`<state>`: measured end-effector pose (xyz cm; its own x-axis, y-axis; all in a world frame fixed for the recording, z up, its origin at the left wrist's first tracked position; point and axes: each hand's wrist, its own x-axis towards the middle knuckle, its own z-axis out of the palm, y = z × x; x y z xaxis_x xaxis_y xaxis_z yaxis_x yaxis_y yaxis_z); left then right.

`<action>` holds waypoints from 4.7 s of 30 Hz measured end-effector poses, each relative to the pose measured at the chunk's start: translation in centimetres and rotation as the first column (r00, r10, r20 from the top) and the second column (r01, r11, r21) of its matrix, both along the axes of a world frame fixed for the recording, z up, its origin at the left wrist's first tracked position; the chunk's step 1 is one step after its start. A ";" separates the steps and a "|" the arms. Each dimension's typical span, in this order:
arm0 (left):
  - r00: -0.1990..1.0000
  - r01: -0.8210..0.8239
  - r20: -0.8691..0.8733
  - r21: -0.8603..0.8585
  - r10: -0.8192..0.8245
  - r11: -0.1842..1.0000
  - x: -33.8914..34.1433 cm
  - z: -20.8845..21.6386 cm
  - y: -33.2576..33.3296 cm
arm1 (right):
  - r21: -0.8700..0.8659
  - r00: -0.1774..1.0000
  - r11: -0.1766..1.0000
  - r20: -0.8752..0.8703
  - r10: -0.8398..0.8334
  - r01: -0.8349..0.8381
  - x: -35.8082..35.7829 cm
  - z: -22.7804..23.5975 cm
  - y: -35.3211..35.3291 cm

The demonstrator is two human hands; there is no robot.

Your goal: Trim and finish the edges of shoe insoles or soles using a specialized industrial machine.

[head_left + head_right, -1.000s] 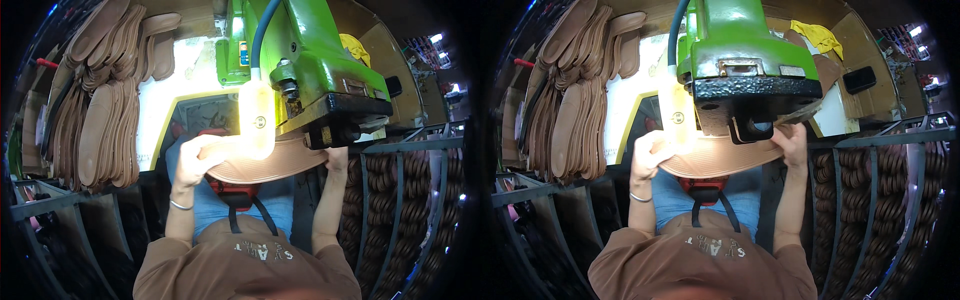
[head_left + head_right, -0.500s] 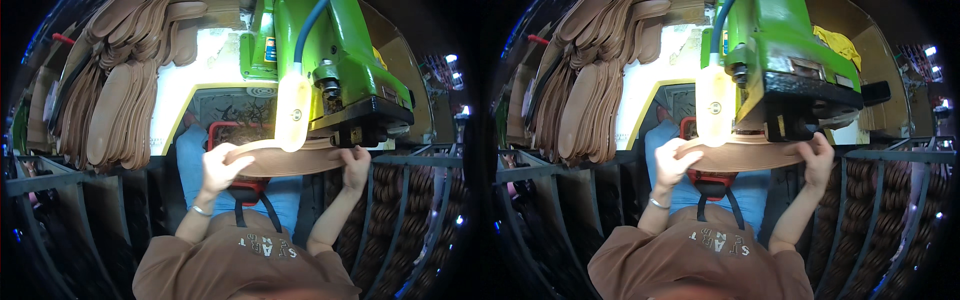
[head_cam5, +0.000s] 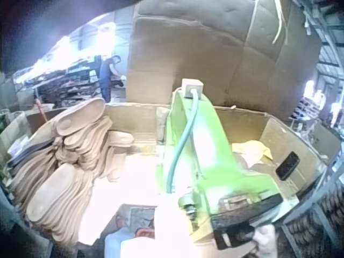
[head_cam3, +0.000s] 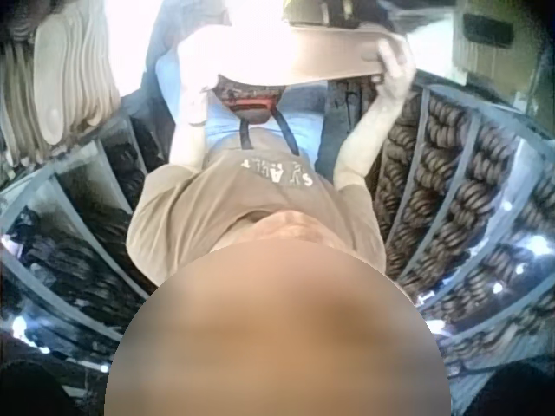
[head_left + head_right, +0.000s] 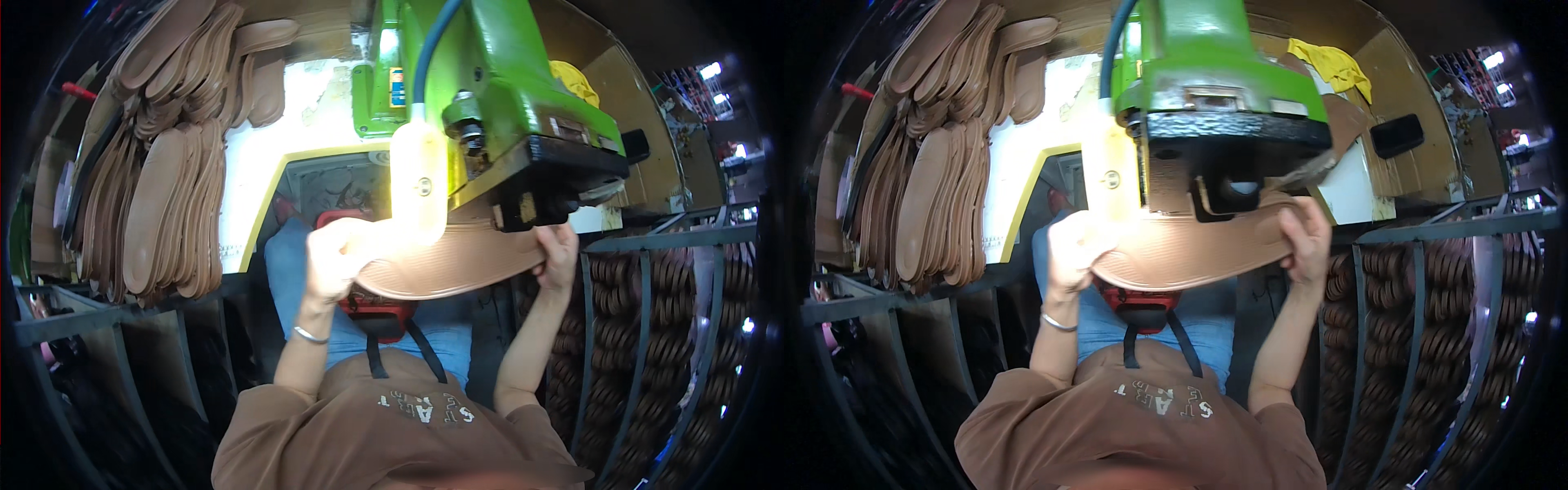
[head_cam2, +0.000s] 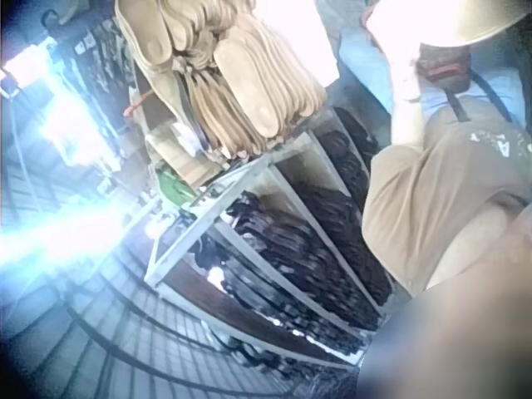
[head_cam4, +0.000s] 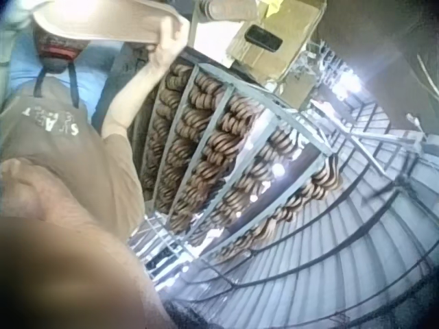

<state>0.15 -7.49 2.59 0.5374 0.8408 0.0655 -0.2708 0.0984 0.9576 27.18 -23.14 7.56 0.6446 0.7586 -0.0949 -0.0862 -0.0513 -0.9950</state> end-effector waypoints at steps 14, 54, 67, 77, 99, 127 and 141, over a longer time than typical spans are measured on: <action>0.925 0.137 -0.298 -0.319 -0.236 0.938 -12.3 -5.6 -2.1 | -0.061 0.969 0.967 -0.012 0.248 -0.249 -8.1 -1.6 5.1; 0.581 0.196 -0.582 0.779 0.569 0.596 -14.0 10.8 0.3 | -0.007 0.992 1.000 -0.125 -0.019 0.018 -1.9 -11.2 -1.0; 0.960 0.265 -0.057 -0.123 -0.273 0.956 4.4 -1.1 -6.5 | -0.146 0.914 0.953 -0.353 0.199 -0.264 -12.4 -14.0 -11.5; 0.985 0.034 -0.171 0.072 -0.021 0.997 5.6 0.2 -4.9 | -0.070 0.856 0.953 -0.461 0.232 -0.296 -14.4 -13.4 -11.6; 0.998 0.047 0.033 -0.117 -0.044 0.992 -0.3 1.3 -0.7 | 0.256 0.936 0.958 -0.350 -0.032 0.128 0.1 -3.7 -0.1; 0.982 -0.127 -0.156 -0.147 0.104 0.981 -11.1 -2.0 -0.3 | 0.286 0.975 0.956 -0.223 -0.002 0.067 -9.6 -5.3 3.9; 0.938 0.242 -0.282 0.120 -0.200 0.963 4.8 0.2 -2.8 | 0.324 0.995 0.946 0.089 -0.041 0.010 -10.3 -3.7 5.6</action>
<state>4.93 -10.26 2.81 0.7238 0.6899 0.0123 0.0063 -0.0244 0.9997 16.85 -17.53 3.87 0.6582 0.7220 0.2135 0.0108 0.2745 -0.9615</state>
